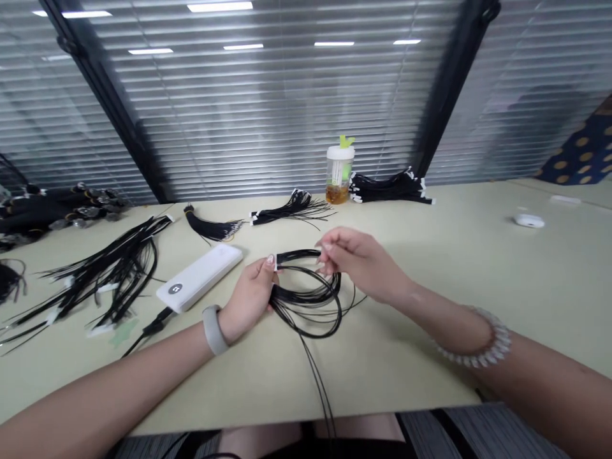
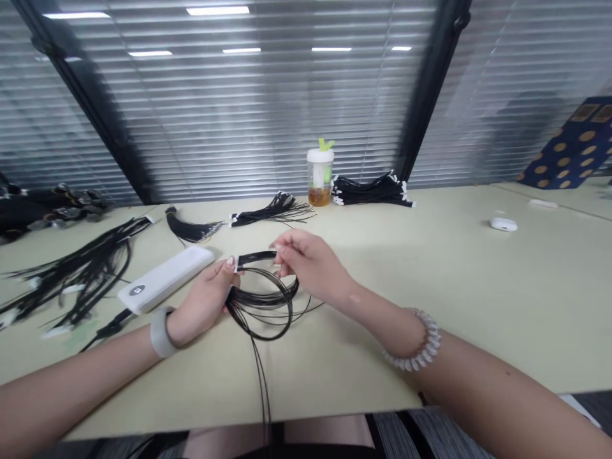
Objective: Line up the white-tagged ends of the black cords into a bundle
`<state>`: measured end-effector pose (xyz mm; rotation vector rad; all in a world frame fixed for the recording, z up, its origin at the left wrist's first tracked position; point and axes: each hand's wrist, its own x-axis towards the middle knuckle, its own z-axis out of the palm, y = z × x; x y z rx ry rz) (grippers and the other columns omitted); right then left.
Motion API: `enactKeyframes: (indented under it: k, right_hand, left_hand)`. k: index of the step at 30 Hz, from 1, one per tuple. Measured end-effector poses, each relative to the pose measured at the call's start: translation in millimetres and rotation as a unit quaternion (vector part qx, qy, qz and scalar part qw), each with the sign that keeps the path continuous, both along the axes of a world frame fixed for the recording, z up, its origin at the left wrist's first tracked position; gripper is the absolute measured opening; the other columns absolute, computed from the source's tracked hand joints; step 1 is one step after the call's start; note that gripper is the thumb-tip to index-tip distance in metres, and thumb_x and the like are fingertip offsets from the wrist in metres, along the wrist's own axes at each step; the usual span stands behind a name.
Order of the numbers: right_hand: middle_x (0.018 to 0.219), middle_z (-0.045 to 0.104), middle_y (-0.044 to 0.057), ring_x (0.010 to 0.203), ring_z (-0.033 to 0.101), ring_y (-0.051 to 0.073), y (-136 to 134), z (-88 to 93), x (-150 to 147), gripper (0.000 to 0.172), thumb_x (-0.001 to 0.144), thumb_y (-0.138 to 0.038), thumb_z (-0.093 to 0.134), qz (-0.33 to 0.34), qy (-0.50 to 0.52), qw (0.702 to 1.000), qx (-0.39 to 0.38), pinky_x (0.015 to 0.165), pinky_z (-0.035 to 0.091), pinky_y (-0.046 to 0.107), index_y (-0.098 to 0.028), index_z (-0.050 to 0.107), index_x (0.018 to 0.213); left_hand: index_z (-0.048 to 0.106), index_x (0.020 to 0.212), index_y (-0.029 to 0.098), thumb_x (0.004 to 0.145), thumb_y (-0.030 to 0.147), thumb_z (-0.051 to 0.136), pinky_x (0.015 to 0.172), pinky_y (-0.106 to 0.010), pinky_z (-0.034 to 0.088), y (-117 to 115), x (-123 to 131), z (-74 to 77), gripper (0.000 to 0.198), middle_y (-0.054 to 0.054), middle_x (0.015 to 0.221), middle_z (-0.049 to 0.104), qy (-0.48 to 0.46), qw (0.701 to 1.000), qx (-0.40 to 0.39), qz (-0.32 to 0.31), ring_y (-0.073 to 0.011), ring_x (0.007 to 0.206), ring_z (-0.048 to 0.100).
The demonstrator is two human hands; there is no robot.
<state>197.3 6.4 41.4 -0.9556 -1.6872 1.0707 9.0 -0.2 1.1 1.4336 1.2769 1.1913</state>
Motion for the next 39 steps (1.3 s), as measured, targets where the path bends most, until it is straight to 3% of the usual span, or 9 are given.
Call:
enactKeyframes:
  k: [2,5,11,15,23,39]
  right_hand:
    - [0.065,0.056,-0.002,0.058,0.054,0.009,1.3,-9.0,-2.7,0.012,0.083,-0.023,0.049,-0.010,-0.102,0.994,0.024,0.056,0.044,0.023,-0.016,0.055,0.076]
    - [0.059,0.055,-0.003,0.055,0.049,0.009,-1.9,-17.4,-6.1,0.014,0.082,-0.024,0.054,-0.033,-0.201,0.974,0.095,0.053,0.037,0.023,-0.017,0.059,0.071]
    - [0.082,0.064,0.002,0.076,0.057,0.012,-10.6,-24.7,-11.2,0.019,0.086,-0.014,0.047,-0.021,-0.181,0.956,0.230,0.069,0.044,0.025,-0.018,0.065,0.090]
    - [0.080,0.066,0.001,0.070,0.060,0.012,-12.8,-30.9,-11.9,0.016,0.084,-0.017,0.051,-0.056,-0.178,0.957,0.220,0.067,0.046,0.024,-0.020,0.060,0.097]
    - [0.073,0.066,-0.001,0.065,0.061,0.011,-17.7,-30.8,-12.6,0.005,0.083,-0.023,0.055,-0.093,-0.191,0.952,0.220,0.061,0.044,0.021,-0.020,0.054,0.086]
    - [0.070,0.063,-0.001,0.055,0.053,0.010,-16.5,-30.9,-8.8,0.008,0.087,-0.020,0.044,-0.057,-0.307,0.896,0.315,0.053,0.033,0.021,-0.019,0.051,0.089]
  left_hand:
    - [0.045,0.063,0.018,0.086,0.051,0.041,0.033,-0.020,0.028,-3.4,0.1,2.2,0.040,0.006,0.040,0.039,0.021,0.999,0.003,-0.039,-0.0082,0.032,0.034]
    - [0.041,0.057,0.019,0.085,0.053,0.040,0.035,-0.019,0.029,-6.7,-0.5,4.2,0.044,0.005,0.038,0.039,0.042,0.995,0.013,-0.085,-0.0086,0.033,0.036]
    - [0.041,0.056,0.019,0.085,0.056,0.039,0.036,-0.020,0.031,-7.2,-1.1,4.5,0.047,0.005,0.038,0.039,0.050,0.992,0.031,-0.112,-0.0092,0.034,0.037]
    - [0.039,0.056,0.019,0.085,0.055,0.038,0.036,-0.020,0.030,-8.7,-1.1,2.8,0.047,0.005,0.038,0.039,0.054,0.991,0.032,-0.118,-0.0088,0.034,0.037]
    - [0.041,0.057,0.019,0.084,0.054,0.040,0.033,-0.019,0.029,-11.4,0.5,3.2,0.044,0.006,0.037,0.039,0.050,0.991,0.027,-0.121,-0.0083,0.031,0.037]
    - [0.039,0.058,0.019,0.084,0.057,0.037,0.034,-0.019,0.031,-12.2,1.7,3.3,0.046,0.006,0.042,0.037,0.071,0.989,0.041,-0.126,-0.0074,0.034,0.036]
